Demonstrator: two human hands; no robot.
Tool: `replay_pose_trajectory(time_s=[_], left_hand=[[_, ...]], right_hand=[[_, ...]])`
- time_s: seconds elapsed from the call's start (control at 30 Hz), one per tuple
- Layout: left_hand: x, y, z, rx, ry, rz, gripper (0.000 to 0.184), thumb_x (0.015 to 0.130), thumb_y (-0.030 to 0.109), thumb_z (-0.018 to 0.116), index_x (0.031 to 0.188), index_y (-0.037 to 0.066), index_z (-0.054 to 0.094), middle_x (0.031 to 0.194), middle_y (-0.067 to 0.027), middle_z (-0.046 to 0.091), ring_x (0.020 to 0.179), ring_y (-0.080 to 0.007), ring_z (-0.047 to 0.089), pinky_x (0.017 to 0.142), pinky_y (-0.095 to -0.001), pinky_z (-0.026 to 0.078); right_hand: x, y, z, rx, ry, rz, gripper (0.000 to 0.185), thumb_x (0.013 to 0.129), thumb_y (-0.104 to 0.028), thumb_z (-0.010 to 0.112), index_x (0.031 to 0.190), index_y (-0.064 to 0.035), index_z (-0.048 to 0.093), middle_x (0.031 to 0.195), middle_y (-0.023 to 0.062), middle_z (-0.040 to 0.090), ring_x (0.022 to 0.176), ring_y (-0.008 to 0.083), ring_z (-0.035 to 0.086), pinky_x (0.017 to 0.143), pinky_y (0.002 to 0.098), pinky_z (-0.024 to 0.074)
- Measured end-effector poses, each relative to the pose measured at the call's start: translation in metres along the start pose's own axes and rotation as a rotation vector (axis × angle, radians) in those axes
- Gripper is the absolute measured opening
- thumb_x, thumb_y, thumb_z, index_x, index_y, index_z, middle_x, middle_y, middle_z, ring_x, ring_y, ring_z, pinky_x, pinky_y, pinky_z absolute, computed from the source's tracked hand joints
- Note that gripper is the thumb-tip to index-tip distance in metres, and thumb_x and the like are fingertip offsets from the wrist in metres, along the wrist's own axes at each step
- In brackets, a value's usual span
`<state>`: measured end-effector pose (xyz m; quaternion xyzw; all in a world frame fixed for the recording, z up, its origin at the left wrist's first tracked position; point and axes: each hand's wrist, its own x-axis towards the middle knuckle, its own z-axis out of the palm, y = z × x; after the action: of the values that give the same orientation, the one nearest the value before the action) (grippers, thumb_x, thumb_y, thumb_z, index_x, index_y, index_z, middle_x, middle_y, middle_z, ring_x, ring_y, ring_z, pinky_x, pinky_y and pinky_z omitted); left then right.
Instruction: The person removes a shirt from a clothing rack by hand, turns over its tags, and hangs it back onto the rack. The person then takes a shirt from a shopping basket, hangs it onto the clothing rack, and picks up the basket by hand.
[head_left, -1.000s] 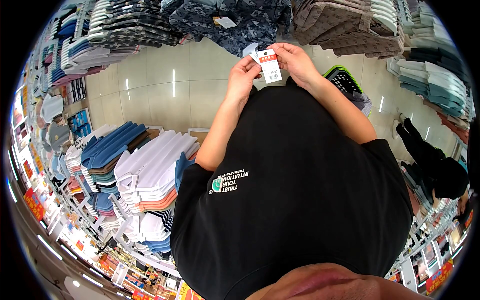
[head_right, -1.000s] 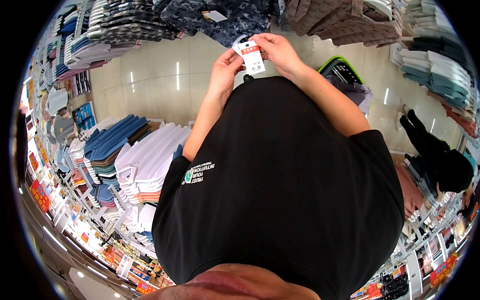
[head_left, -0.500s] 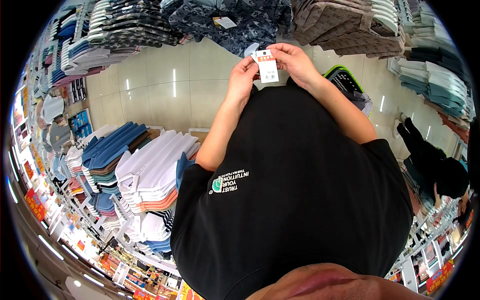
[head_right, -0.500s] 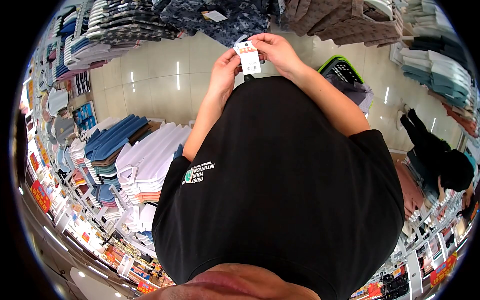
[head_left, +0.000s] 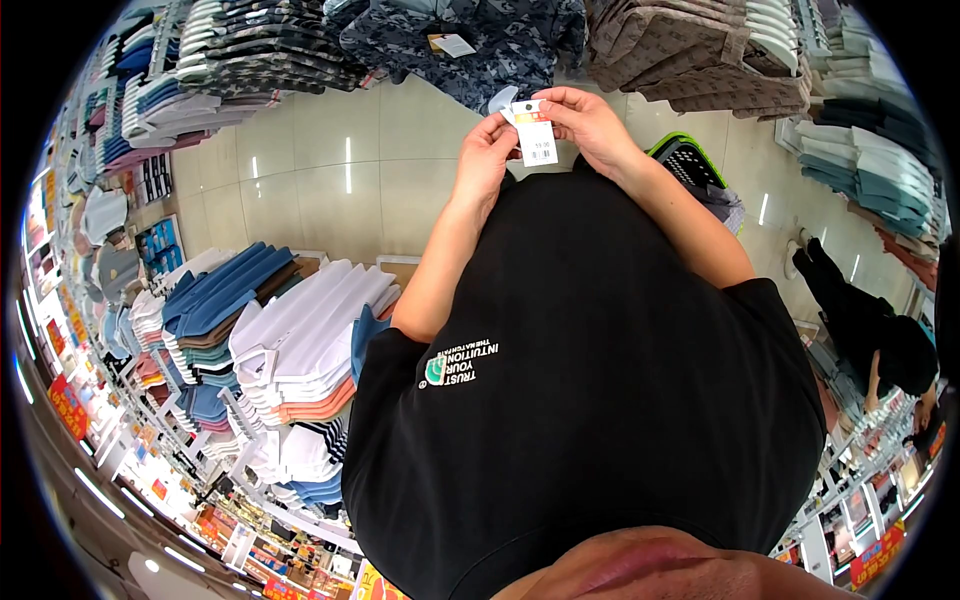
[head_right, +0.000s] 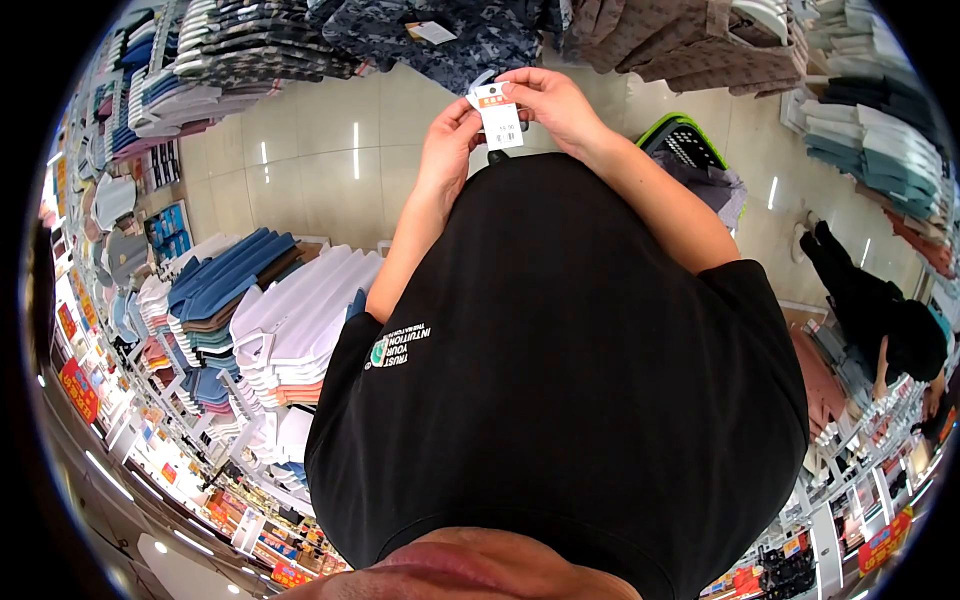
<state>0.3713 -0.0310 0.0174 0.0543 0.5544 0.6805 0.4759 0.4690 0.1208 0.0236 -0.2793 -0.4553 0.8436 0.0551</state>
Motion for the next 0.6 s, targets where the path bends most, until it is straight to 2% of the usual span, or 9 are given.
replay_pose_trajectory(time_s=[0.3,0.6], left_hand=[[0.0000,0.0005,-0.0002,-0.013,0.006,0.003,0.021,0.095,0.010,0.057,0.113,0.001,0.063,0.093,-0.0030,0.069,0.078,-0.0084,0.063,0.069,-0.0235,0.049],[0.0008,-0.0023,-0.0014,0.008,0.007,0.014,0.019,0.095,0.010,0.057,0.111,0.001,0.063,0.093,-0.0031,0.069,0.078,-0.0087,0.064,0.069,-0.0240,0.049]], right_hand=[[0.0007,0.0016,-0.0009,0.016,-0.012,0.016,0.025,0.098,-0.022,0.057,0.112,-0.0021,0.063,0.100,0.0035,0.068,0.088,0.0088,0.062,0.079,0.0246,0.0487],[-0.0009,0.0010,-0.0006,0.010,-0.003,0.000,0.025,0.097,-0.022,0.058,0.111,-0.0017,0.064,0.099,0.0038,0.068,0.086,0.0085,0.061,0.078,0.0243,0.0486]])
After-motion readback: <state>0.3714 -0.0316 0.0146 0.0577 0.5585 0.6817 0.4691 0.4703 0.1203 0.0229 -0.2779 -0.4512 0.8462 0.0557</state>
